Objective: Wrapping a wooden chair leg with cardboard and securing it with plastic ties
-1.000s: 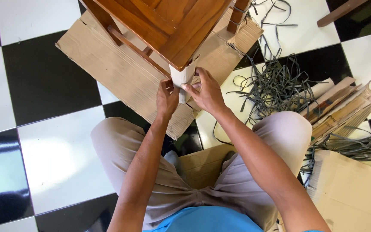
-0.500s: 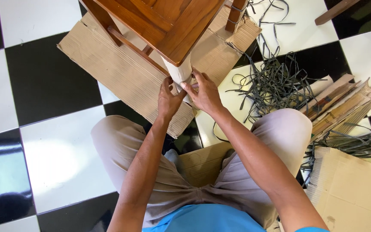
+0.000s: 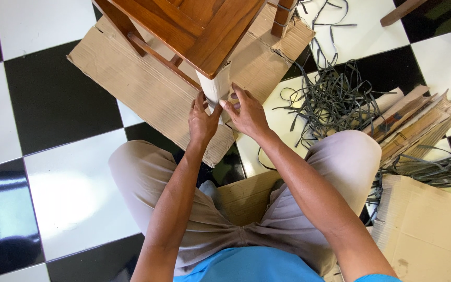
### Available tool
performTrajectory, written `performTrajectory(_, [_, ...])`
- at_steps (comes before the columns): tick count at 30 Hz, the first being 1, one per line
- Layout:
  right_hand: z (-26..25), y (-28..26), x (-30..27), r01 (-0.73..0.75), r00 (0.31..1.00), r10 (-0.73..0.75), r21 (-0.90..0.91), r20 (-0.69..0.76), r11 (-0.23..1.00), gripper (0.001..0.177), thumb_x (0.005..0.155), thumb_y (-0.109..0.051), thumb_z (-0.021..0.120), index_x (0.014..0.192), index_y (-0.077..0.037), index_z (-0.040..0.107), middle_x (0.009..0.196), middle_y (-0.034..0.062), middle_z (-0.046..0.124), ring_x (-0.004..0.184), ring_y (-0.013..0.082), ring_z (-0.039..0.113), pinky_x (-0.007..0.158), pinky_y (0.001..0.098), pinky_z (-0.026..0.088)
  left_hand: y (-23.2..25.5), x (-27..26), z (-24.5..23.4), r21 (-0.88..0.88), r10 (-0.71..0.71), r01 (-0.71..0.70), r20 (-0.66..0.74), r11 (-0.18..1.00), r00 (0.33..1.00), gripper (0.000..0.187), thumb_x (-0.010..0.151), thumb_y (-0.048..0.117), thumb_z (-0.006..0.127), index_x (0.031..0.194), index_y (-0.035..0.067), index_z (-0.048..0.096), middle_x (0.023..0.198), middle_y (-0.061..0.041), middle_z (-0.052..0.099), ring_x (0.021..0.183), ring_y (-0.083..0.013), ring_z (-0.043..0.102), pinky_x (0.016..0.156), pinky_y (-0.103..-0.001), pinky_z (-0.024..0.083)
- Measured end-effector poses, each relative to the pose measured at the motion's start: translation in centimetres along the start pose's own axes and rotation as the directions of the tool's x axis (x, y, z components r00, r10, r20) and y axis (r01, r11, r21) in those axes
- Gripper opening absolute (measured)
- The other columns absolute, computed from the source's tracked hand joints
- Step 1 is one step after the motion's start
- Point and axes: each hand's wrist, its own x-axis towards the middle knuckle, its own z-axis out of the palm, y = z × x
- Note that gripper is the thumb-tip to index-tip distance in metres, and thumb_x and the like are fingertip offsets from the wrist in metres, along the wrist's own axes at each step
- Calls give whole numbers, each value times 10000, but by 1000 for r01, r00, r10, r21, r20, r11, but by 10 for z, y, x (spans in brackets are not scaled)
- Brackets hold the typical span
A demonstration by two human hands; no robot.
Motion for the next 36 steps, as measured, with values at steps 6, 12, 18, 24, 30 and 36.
performTrajectory(6, [-5,33,-11,49,998,-42,-207,42,977,363,1020,-326,599,1252,-52,652,993,167,719,886,386,752,755,507,603,-7,-4,-9,295,-272,208,196,933,942,969,886,546,684,1599,43,261,1489,-194,542,1385,-415,514,1113,-576,453])
performTrajectory(12, [-10,85,-49,-113,888,301,-468,349,877,254,933,-353,593,958,-160,756,952,153,764,970,428,734,814,547,581,-54,3,11,609,-366,117,304,785,879,937,884,633,586,1572,48,335,1261,-221,673,1181,-463,651,976,-583,518])
performTrajectory(18, [37,157,-114,-69,572,548,-630,610,773,322,881,-381,645,1089,-191,803,1134,151,766,1127,399,706,931,555,564,-37,-12,16,611,-349,-79,548,788,760,668,911,587,539,1309,71,684,1225,-249,702,1191,-472,652,968,-548,544])
performTrajectory(24, [73,186,-151,-120,483,704,-758,520,642,447,905,-295,583,1303,-120,685,1335,130,610,1265,377,604,986,611,522,-14,-23,25,556,-275,-157,613,816,740,652,928,562,521,1371,105,661,1247,-263,684,1176,-484,653,957,-560,551])
performTrajectory(30, [44,158,-145,-207,564,590,-593,578,778,392,984,-177,433,1202,27,688,1191,225,713,1198,433,657,1004,581,516,-24,-20,42,536,-266,-181,650,825,712,632,915,558,531,1435,209,614,1291,-229,676,1179,-490,646,953,-569,549])
performTrajectory(36, [-20,71,-104,-250,751,385,-308,537,918,383,983,-328,564,1164,-58,766,1145,270,740,1149,492,667,1006,587,514,4,-40,21,208,106,-377,742,902,662,428,966,242,526,1368,254,676,1448,-153,613,1348,-457,533,1072,-561,467])
